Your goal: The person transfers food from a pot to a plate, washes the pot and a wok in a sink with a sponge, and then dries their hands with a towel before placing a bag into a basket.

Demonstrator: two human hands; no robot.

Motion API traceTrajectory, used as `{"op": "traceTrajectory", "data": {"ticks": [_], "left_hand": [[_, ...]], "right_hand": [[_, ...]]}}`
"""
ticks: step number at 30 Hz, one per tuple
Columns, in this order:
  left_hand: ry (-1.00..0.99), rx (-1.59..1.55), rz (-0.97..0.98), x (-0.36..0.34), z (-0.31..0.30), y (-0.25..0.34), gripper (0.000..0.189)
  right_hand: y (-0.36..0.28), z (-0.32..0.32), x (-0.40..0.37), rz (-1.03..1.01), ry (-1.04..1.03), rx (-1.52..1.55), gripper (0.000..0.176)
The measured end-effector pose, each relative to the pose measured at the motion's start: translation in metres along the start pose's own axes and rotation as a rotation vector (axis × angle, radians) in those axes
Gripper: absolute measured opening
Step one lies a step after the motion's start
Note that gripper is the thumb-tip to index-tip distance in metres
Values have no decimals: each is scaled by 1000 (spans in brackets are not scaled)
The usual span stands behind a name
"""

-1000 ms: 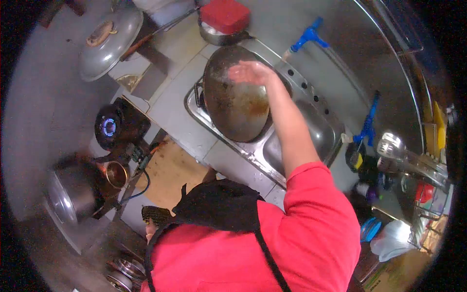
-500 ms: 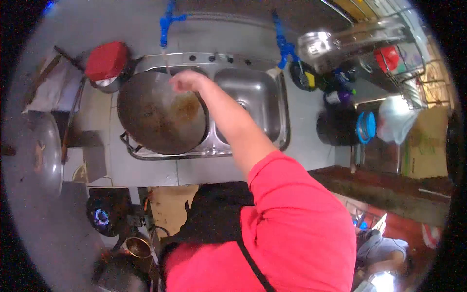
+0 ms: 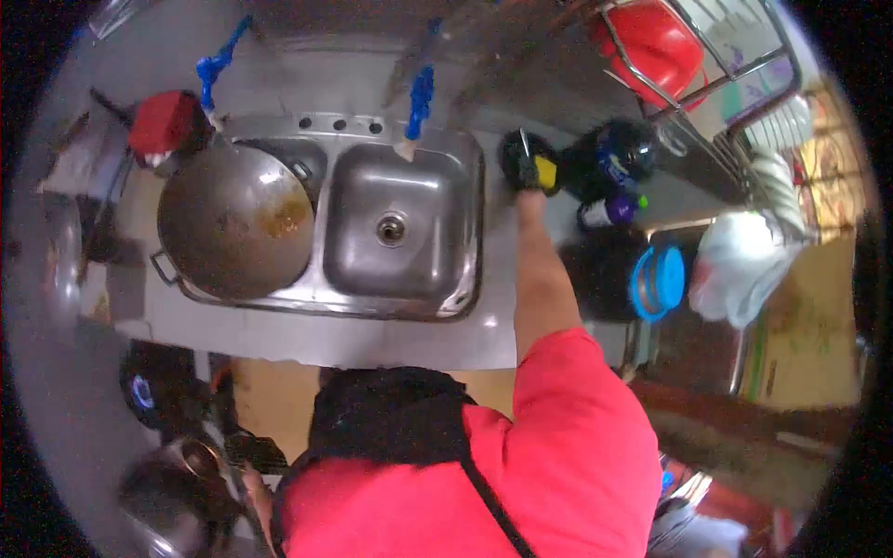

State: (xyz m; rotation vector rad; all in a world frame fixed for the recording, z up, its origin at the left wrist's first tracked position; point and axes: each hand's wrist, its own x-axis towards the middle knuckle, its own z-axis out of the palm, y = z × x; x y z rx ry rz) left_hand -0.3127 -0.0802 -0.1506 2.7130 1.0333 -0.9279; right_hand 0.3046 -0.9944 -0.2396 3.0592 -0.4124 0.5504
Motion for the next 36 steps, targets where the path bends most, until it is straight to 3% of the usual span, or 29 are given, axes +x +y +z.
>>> {"op": "traceTrajectory", "data": {"ticks": [1, 2, 4, 7, 8, 10, 11, 13, 14, 19, 20, 26, 28, 29, 31, 32, 34, 35, 36], "left_hand": [[5, -9, -27, -23, 3, 5, 66], [5, -23, -56, -45, 10, 9, 66], [21, -55, -110, -83, 25, 9, 66], [33, -103, -208, -141, 51, 1, 66], [32, -112, -234, -158, 51, 4, 66], [21, -119, -277, -197, 57, 11, 66], [15, -121, -292, -211, 57, 15, 66], [8, -129, -305, -230, 60, 21, 66], [5, -128, -312, -236, 58, 20, 66], [-10, -131, -352, -271, 65, 14, 65], [-15, -128, -356, -273, 65, 15, 65], [-42, -123, -385, -301, 64, 13, 65], [-52, -118, -381, -302, 63, 11, 65], [-54, -117, -380, -302, 62, 11, 65], [-56, -116, -379, -301, 61, 13, 65], [-57, -119, -377, -299, 62, 14, 65], [-62, -126, -377, -297, 61, 15, 65], [-62, -130, -380, -299, 62, 17, 65], [-62, -140, -380, -301, 65, 19, 65]], "right_hand": [[52, 47, 10, -96, 97, -276, 19], [64, 48, 12, -139, 84, -270, 19], [63, 20, 30, -16, -426, -10, 25], [-14, -162, 43, 184, -388, 119, 32], [-7, -141, 54, 133, -406, 127, 32], [32, -84, 76, -113, -431, 477, 31], [49, -59, 82, -127, -446, 485, 31], [65, -28, 91, -530, -359, 252, 36], [65, -20, 93, -540, -364, 259, 36], [24, -74, 81, -130, -617, -114, 50], [21, -80, 80, -131, -617, -119, 50], [28, -60, 85, -117, -476, -200, 43], [29, -71, 98, 223, -413, 91, 38], [30, -75, 101, 228, -415, 91, 38], [28, -85, 104, 275, -5, 402, 38], [26, -89, 104, 278, -4, 399, 38], [4, -109, 96, -82, 78, 198, 40], [0, -108, 92, -86, 77, 198, 40], [-5, -105, 87, -240, 20, -1, 38]]}}
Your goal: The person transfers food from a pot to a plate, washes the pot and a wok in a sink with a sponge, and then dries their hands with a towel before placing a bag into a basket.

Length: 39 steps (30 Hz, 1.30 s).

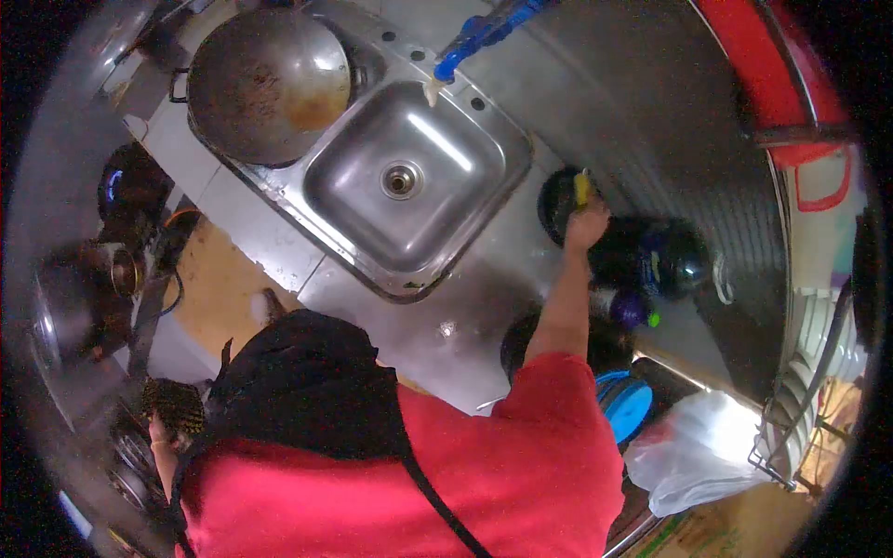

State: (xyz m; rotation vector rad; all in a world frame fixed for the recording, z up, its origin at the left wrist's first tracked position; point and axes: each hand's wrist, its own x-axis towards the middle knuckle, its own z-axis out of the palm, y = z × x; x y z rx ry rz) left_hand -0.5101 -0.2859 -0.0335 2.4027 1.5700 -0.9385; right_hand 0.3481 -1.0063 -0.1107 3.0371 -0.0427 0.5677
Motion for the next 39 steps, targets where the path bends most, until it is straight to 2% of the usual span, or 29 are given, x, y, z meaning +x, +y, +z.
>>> {"op": "traceTrajectory", "data": {"ticks": [1, 3, 5, 6, 8, 10, 11, 13, 14, 16, 17, 19, 20, 22, 23, 24, 25, 26, 28, 29, 31, 32, 34, 35, 37, 38, 39], "left_hand": [[-2, -7, -4, -3, 4, 0, 65], [-9, -23, -17, -10, 11, 0, 65], [-13, -35, -24, -21, 19, -2, 64], [-17, -40, -36, -28, 21, -3, 64], [-16, -53, -57, -42, 24, -8, 64], [-16, -64, -73, -53, 25, -10, 64], [-17, -65, -77, -54, 23, -7, 64], [-6, -72, -75, -48, 18, -2, 64], [3, -74, -62, -42, 9, 6, 64], [21, -69, -40, -29, 2, 15, 64], [28, -67, -29, -25, -2, 19, 64], [44, -62, -11, -20, -7, 21, 64], [52, -54, 3, -18, -10, 22, 64], [64, -39, 51, -2, -14, 26, 64], [66, -31, 79, 8, -13, 26, 64], [70, -25, 108, 15, -13, 28, 64], [71, -16, 144, 22, -13, 30, 64], [70, -11, 177, 28, -14, 33, 64], [73, -2, 227, 33, -20, 39, 64], [83, -13, 240, 34, -19, 40, 64], [67, -47, 219, 41, -17, 41, 62], [59, -87, 192, 45, -16, 43, 62], [47, -208, 114, 50, -14, 49, 60], [45, -298, 68, 54, -14, 53, 60], [52, -559, -47, 65, -21, 64, 58], [61, -726, -106, 71, -30, 70, 58], [70, -904, -161, 77, -40, 78, 57]], "right_hand": [[-6, 2, -5, -156, -78, -189, 36], [-26, -12, -20, -169, -153, -128, 37], [-45, -21, -23, 88, -499, -176, 42], [-49, -34, -28, 67, -505, -160, 42], [-48, -55, -32, -332, -458, -325, 37], [-37, -9, -16, -2, -609, -238, 57], [-31, 13, -11, -30, -608, -224, 57], [-15, 52, -13, 78, -465, -247, 48], [-10, 69, -13, 62, -464, -239, 48], [0, 88, -10, -157, -255, -445, 36], [5, 89, -4, -164, -247, -443, 36], [3, 78, 5, -77, -310, -130, 29], [3, 73, 7, -72, -310, -134, 29], [-15, 6, 14, -128, -376, -147, 27], [-24, -13, 20, 122, -455, 77, 27], [-24, -22, 28, 75, -551, 0, 32], [-23, -29, 22, 137, -390, -61, 36], [-12, -29, 22, -36, -349, -110, 39], [22, 14, 31, 180, -353, 68, 38], [21, 1, 29, 188, -353, 58, 38], [6, -38, 30, 382, -297, 289, 43], [13, -31, 31, 385, -293, 286, 43], [38, -8, 34, 584, -371, 568, 53], [48, -7, 36, 586, -367, 566, 53], [46, -6, 38, 467, -232, 273, 60], [23, -40, 34, 509, -295, 212, 63], [25, -43, 38, 553, -343, 168, 61]]}}
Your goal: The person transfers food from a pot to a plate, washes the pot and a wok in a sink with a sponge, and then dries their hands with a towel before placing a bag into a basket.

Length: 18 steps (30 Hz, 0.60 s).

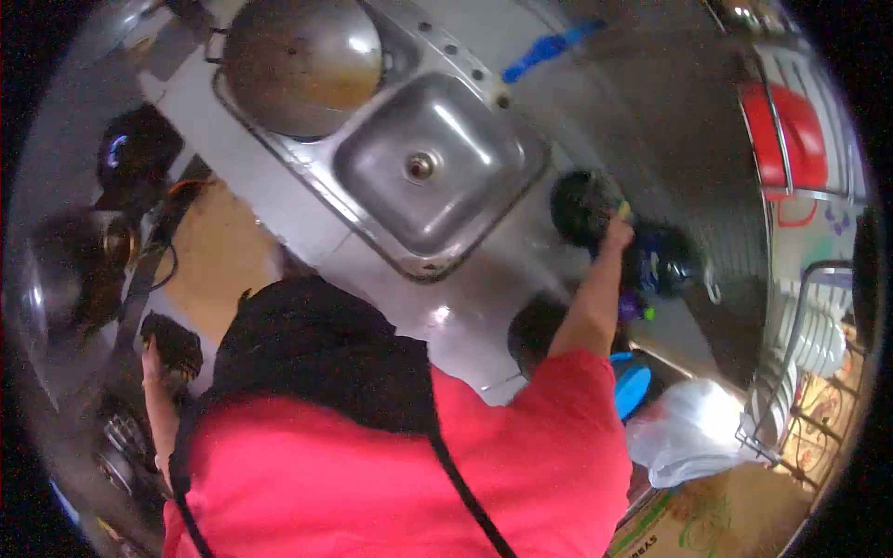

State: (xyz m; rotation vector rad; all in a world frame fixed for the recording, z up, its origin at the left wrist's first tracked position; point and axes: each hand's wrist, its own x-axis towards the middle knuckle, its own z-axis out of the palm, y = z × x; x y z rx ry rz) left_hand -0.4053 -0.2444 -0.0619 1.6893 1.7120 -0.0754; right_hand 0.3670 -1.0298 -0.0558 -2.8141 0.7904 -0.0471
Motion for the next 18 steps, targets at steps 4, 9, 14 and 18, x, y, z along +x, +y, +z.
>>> {"op": "traceTrajectory", "data": {"ticks": [4, 9, 14, 18], "left_hand": [[85, -271, 68, -13, -1, 120, 51], [50, -716, 99, -6, 5, 259, 57], [-220, -1036, 172, 50, 27, 386, 46], [-335, -996, 226, 105, 57, 478, 38]], "right_hand": [[-29, -3, -35, 183, -27, 959, 28], [-125, 15, -102, 45, -450, 1289, 23], [-292, 16, -232, 23, -665, 1472, 23], [-414, 57, -269, -1, -893, 1569, 23]]}}
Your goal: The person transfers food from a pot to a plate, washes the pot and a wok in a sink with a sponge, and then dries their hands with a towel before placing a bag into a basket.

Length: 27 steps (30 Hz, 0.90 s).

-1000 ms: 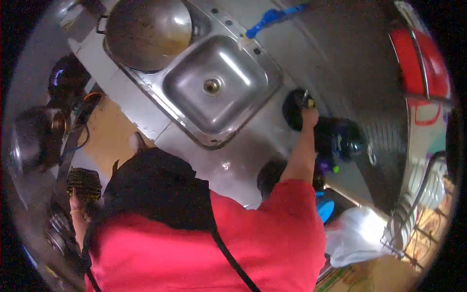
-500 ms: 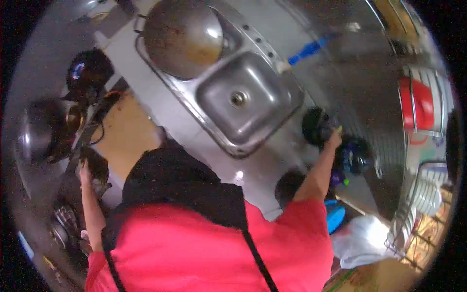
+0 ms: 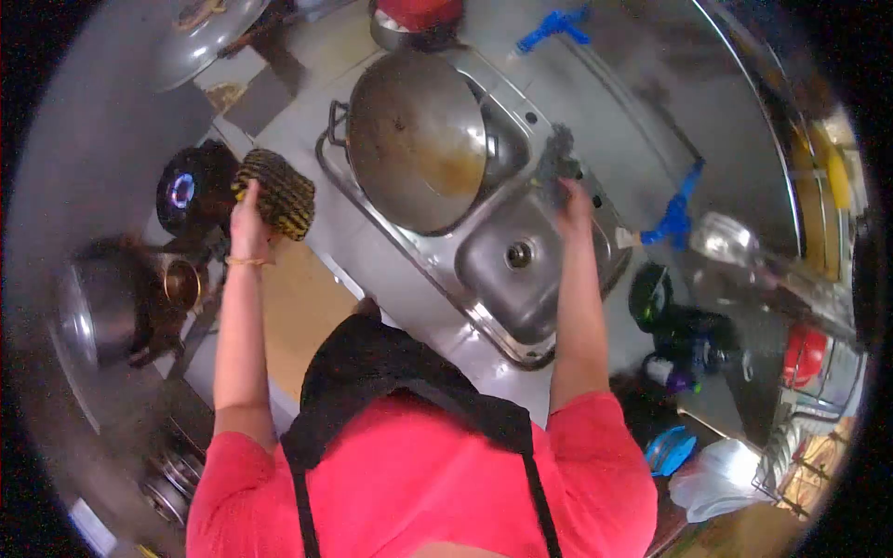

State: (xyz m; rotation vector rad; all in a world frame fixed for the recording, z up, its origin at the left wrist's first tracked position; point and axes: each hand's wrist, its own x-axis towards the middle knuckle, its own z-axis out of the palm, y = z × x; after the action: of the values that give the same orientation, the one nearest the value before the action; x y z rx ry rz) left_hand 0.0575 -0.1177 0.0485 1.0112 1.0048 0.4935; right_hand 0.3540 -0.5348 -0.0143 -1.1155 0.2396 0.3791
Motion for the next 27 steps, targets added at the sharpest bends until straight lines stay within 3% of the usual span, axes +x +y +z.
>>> {"op": "traceTrajectory", "data": {"ticks": [1, 2, 4, 5, 6, 7, 8, 16, 22, 24, 25, 27], "left_hand": [[-32, 153, 112, 5, 21, 10, 39], [44, 170, 63, 29, 33, 11, 38], [-9, 167, 56, 79, 40, -1, 36], [-8, 311, -17, 101, 38, -2, 33], [-10, 149, 12, 84, 68, 14, 35], [-17, 248, 45, 96, 65, 8, 36], [-26, 347, 82, 108, 66, 4, 37], [-145, 402, -63, 131, 69, -11, 37], [-181, 260, -178, 121, 81, -11, 39], [-219, 414, -199, 130, 68, -23, 43], [-216, 419, -203, 130, 68, -24, 43], [-320, 395, -109, 126, 68, -24, 52]], "right_hand": [[8, 25, 19, -7, -3, 14, 23], [17, 44, 39, -3, 14, 15, 23], [33, 72, 75, -7, -37, -264, 25], [42, 81, 87, -4, -16, -263, 25], [55, 87, 98, -83, -1, -611, 28], [70, 90, 101, -155, 11, -961, 32], [85, 91, 101, -145, 32, -960, 32], [206, 118, 36, -133, -481, -1749, 50], [251, 76, 35, -122, -629, -1608, 36], [279, 37, 55, -195, -906, -1402, 30], [265, 53, 48, -189, -908, -1397, 30], [233, 83, 39, 313, -713, -828, 27]]}}
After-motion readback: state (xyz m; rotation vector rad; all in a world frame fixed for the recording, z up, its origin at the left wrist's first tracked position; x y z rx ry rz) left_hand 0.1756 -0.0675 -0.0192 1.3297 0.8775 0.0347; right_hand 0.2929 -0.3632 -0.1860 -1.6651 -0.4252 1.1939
